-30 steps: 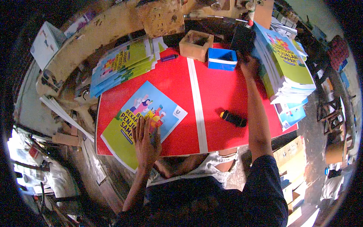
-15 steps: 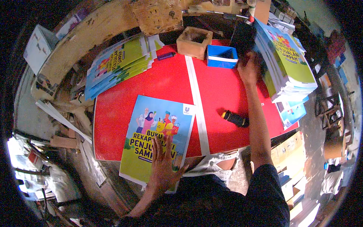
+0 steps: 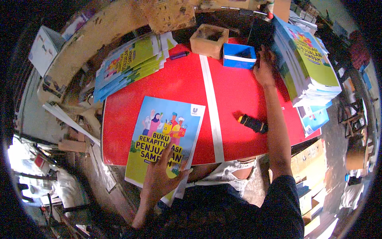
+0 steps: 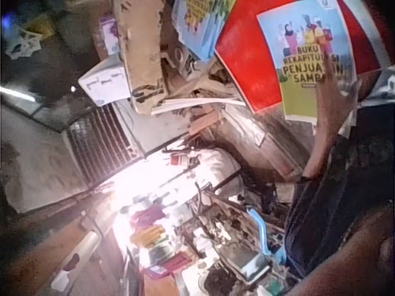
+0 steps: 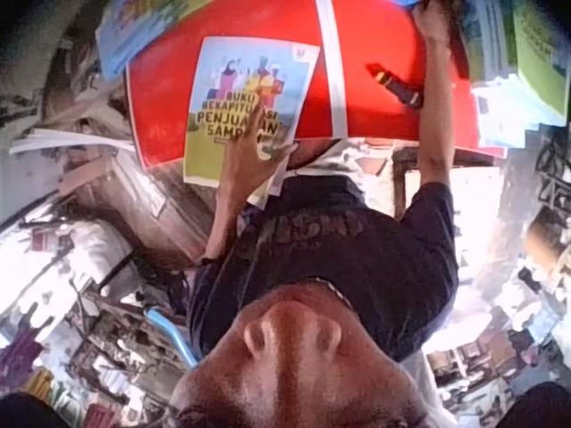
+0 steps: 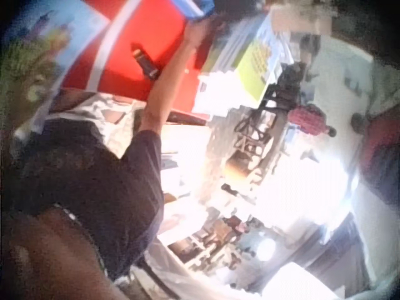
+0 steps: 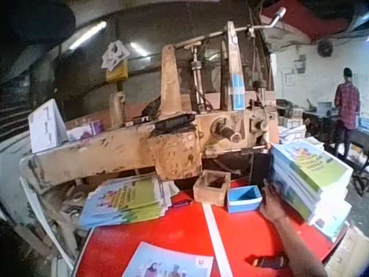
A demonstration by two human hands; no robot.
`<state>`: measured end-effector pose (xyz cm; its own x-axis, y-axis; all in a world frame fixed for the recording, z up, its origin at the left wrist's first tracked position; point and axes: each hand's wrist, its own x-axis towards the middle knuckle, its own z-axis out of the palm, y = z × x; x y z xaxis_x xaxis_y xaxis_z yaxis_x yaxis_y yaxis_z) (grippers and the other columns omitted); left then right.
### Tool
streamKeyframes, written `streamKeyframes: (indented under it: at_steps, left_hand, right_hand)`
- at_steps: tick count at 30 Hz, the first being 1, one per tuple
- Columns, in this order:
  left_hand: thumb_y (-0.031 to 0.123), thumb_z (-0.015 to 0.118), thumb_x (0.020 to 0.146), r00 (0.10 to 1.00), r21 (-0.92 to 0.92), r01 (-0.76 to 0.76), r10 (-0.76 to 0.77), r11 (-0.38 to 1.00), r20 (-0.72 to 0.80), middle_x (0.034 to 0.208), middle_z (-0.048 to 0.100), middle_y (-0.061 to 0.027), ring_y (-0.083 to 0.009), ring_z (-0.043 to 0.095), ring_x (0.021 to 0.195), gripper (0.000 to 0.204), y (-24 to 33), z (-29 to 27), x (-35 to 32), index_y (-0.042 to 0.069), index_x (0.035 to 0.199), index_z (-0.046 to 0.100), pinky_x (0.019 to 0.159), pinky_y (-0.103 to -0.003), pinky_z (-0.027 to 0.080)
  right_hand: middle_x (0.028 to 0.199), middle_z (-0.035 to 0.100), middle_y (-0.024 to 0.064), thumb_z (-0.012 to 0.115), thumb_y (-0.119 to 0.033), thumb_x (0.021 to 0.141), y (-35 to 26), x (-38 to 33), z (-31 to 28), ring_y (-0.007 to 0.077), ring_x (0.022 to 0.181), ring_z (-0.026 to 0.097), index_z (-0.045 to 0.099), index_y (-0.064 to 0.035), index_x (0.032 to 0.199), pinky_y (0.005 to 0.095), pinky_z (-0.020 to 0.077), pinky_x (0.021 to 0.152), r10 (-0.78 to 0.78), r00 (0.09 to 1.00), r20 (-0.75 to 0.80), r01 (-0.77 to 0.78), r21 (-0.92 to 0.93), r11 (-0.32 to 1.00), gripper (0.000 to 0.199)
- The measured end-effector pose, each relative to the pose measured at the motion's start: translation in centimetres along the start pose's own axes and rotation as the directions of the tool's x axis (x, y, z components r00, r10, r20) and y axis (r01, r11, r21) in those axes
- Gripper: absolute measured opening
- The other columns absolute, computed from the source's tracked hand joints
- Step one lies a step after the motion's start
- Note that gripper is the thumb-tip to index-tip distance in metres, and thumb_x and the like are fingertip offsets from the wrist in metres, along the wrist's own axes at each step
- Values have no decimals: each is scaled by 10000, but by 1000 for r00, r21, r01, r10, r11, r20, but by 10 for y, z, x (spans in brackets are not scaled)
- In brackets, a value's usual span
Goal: The person applies adhesive using a handheld applicator to the inner grids of book cover sheets, folding the sheets and stacking them onto a pile in a workshop environment.
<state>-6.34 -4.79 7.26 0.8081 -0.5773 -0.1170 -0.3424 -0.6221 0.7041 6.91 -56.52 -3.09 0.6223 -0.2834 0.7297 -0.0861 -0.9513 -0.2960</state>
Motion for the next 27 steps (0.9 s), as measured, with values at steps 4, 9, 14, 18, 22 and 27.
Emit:
streamKeyframes:
  at_steps: [4, 9, 14, 18, 22, 27]
  left_hand:
    - [434, 857, 811, 999, 114, 52, -53, 992, -1, 1455, 522, -297, -445, 559, 1317, 1037, 4, 2, -1, 16, 1586, 311, 1096, -523, 444]
    - [343, 756, 919, 994, 202, -71, 87, 977, -70, 1299, 600, -364, -500, 654, 1129, 887, 6, 8, -5, -62, 1557, 291, 966, -532, 518]
    - [262, 750, 910, 970, -111, 241, -242, 964, -1, 1421, 597, -252, -400, 589, 1305, 795, -3, 7, -1, 35, 1564, 360, 1076, -514, 468]
    - [352, 802, 871, 978, 27, 204, -202, 979, -61, 1453, 568, -263, -419, 565, 1336, 885, 11, 7, -1, 63, 1575, 350, 1059, -535, 486]
    - [436, 796, 870, 994, 229, 85, -67, 970, -86, 1406, 561, -339, -488, 565, 1307, 1006, 17, 25, -7, 10, 1599, 250, 1036, -514, 507]
    - [441, 767, 898, 996, 293, 85, -86, 952, -10, 1515, 413, -399, -538, 411, 1428, 1003, 10, 35, -11, -6, 1609, 217, 1120, -562, 420]
  right_hand:
    - [1382, 596, 187, 608, -23, 872, -6, -1, -2, 447, 1326, 439, 357, -14, 1567, 546, 283, 1183, -192, 980, -55, 176, -208, 962, 738]
    - [1582, 460, 156, 682, -31, 840, -17, 1, -5, 409, 1400, 393, 567, -47, 1311, 505, 316, 1198, 21, 998, -67, -31, -148, 989, 485]
    - [1532, 501, 162, 673, -17, 820, -15, 4, -8, 422, 1375, 406, 539, -41, 1338, 509, 332, 1183, -23, 987, -161, -7, -181, 983, 536]
    - [1450, 549, 178, 673, 4, 783, -27, 4, -10, 429, 1351, 418, 551, -33, 1306, 519, 344, 1166, -3, 990, -139, -19, -161, 987, 539]
    - [1328, 614, 177, 685, -8, 742, -23, 3, -18, 420, 1264, 505, 637, -22, 1124, 509, 408, 1102, -20, 994, -105, 4, -153, 988, 385]
    - [1152, 658, 237, 700, -101, 745, -17, 0, -18, 432, 1209, 557, 701, -24, 939, 507, 449, 1064, 92, 993, 70, -80, -160, 984, 209]
